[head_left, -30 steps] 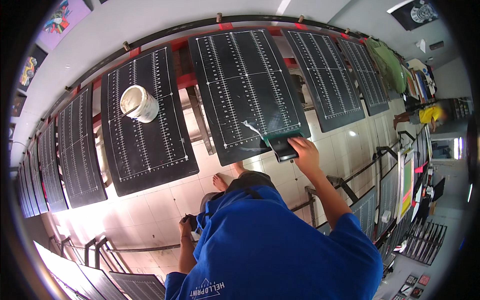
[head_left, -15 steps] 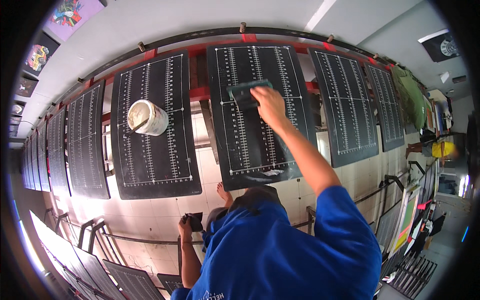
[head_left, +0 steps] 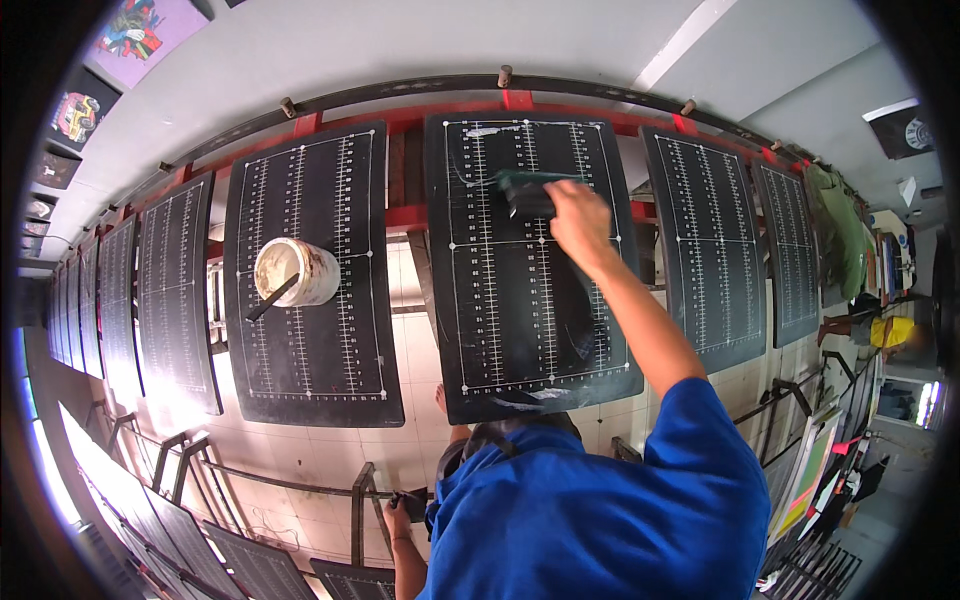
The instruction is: The person uses a squeegee to spread white ink across a screen printing mesh. They repeatedly pull the squeegee across the screen to distribute the ink evenly. The person also uses a cloth to wipe the squeegee and occasionally moves a bucket of ink.
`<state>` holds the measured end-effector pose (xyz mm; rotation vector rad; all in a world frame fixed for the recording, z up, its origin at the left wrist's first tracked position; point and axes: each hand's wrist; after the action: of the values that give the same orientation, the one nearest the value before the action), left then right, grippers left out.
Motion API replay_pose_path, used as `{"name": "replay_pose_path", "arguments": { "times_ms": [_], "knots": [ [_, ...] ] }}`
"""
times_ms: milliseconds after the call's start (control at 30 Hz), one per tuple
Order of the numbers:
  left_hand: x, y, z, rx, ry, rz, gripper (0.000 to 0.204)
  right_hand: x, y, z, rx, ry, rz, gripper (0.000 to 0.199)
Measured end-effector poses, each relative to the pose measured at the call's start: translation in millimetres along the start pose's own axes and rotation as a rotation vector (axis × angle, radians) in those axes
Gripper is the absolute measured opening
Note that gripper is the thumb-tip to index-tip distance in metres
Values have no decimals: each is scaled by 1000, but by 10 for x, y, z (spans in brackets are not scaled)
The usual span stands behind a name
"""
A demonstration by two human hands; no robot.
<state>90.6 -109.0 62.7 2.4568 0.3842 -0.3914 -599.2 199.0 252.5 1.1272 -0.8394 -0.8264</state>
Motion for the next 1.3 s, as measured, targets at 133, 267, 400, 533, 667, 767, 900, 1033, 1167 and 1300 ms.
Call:
{"name": "replay_pose_path", "arguments": {
  "times_ms": [133, 267, 400, 533, 667, 767, 900, 1033, 1167, 1300],
  "knots": [
    [297, -135, 63, -2, -58, -149, 33, -458, -116, 610, -80, -335, -271, 14],
    [-141, -206, -147, 49, -58, -307, 28, -526, -257, 1134, -22, -567, -176, 19],
    [-119, -186, -398, -19, 1, -229, 25, 605, -351, 1441, 68, -463, -53, 19],
    [69, -126, -369, -24, -12, -185, 26, 1179, -594, 1548, 17, -272, -72, 18],
    [221, -23, -164, -18, -9, -118, 27, 1269, -663, 1319, -98, -158, -105, 13],
    [201, 44, -5, -5, -22, -73, 30, 1177, -635, 975, -115, 35, -88, 16],
    [282, 235, 326, 3, -69, -124, 34, 1078, -385, 183, -150, 242, 70, 34],
    [276, 270, 563, -2, -177, -92, 29, 1183, 102, -1133, 47, 263, 143, 56],
    [69, 226, 553, 57, -117, -175, 37, 1302, 485, -2268, 284, 174, 148, 67],
    [-237, 119, 264, -26, -154, 5, 26, 1351, 376, -2204, 203, 167, 70, 60]
  ]
}}
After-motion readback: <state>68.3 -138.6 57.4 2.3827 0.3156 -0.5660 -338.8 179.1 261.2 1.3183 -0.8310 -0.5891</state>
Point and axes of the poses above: each hand's wrist, its own z-axis towards the middle knuckle, its own y-axis out of the back of the hand, x = y × z, and after that the axes turned 1 degree about z, right-handed
